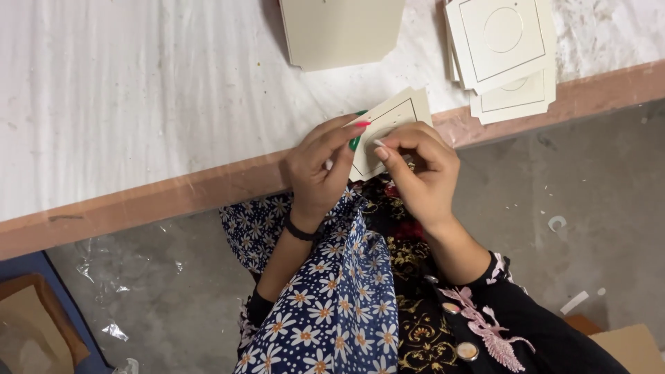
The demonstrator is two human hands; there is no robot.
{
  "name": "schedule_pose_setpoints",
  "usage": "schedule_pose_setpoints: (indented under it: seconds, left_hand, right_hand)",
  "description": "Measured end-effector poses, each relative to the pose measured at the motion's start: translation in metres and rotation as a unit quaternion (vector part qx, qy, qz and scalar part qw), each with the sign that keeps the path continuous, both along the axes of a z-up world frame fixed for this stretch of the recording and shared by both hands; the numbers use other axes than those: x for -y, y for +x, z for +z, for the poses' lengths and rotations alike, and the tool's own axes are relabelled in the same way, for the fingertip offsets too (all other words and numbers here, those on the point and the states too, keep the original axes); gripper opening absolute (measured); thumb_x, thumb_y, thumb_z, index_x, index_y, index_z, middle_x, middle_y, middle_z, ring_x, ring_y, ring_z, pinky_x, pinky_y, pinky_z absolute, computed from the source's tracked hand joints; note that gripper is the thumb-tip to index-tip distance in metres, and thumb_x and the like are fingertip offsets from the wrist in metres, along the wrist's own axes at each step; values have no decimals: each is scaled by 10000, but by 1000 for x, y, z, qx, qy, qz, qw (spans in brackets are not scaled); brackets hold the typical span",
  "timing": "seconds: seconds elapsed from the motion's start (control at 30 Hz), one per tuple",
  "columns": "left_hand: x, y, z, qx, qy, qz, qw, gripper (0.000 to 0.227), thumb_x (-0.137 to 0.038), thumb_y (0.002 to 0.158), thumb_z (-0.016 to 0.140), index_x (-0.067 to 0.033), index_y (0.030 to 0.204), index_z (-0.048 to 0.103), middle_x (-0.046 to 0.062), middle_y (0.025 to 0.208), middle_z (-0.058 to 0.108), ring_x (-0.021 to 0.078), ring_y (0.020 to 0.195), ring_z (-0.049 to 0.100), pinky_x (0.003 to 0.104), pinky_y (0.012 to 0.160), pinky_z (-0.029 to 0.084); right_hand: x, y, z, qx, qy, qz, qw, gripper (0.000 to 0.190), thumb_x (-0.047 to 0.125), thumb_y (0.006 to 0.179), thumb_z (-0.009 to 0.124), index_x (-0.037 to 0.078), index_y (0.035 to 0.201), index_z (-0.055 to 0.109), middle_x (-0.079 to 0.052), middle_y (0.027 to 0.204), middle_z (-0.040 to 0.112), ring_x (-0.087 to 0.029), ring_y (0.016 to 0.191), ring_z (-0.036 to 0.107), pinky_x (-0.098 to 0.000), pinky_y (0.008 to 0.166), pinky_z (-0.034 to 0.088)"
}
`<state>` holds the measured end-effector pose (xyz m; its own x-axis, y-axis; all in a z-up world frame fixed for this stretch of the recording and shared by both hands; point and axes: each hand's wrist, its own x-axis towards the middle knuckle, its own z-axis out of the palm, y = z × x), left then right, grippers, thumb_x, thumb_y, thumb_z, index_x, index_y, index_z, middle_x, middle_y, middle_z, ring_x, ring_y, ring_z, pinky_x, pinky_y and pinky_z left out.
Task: The person repeatedly picks small white paper pieces and inserts them into pre-cut slots on larger beige paper cards. They handle the cards one at a time, align the pieces, and place them into the slots, then set the cards aside. The process continues with multiple cards throughout the clip.
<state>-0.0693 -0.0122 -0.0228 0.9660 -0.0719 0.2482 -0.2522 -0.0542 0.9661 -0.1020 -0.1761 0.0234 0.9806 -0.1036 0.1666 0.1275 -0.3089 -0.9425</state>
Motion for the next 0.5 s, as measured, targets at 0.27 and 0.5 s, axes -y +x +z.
schedule_pose_setpoints:
  seconds: [0.27, 0.5]
  left_hand:
    - [-1, 3, -4, 46, -26, -32, 998, 245, 3, 952, 717, -55, 1190, 720, 151, 1251, 719, 175, 1048, 739, 246, 807, 599]
    - [0, 0, -3, -12, -10, -9, 1000, 76, -48, 946, 753, -45, 1015, 722, 150, 1190, 755, 111, 826, 700, 214, 609, 481]
  right_hand:
    - [-4, 3, -5, -9, -7, -17, 1000, 81, -9, 951, 769, -24, 1003, 709, -67, 978, 679, -122, 866, 611, -238, 754, 473]
    - [-9, 5, -3, 15, -47, 1, 999, 73, -26, 931, 768, -14, 982, 716, -68, 953, 694, -117, 831, 641, -227, 726, 494]
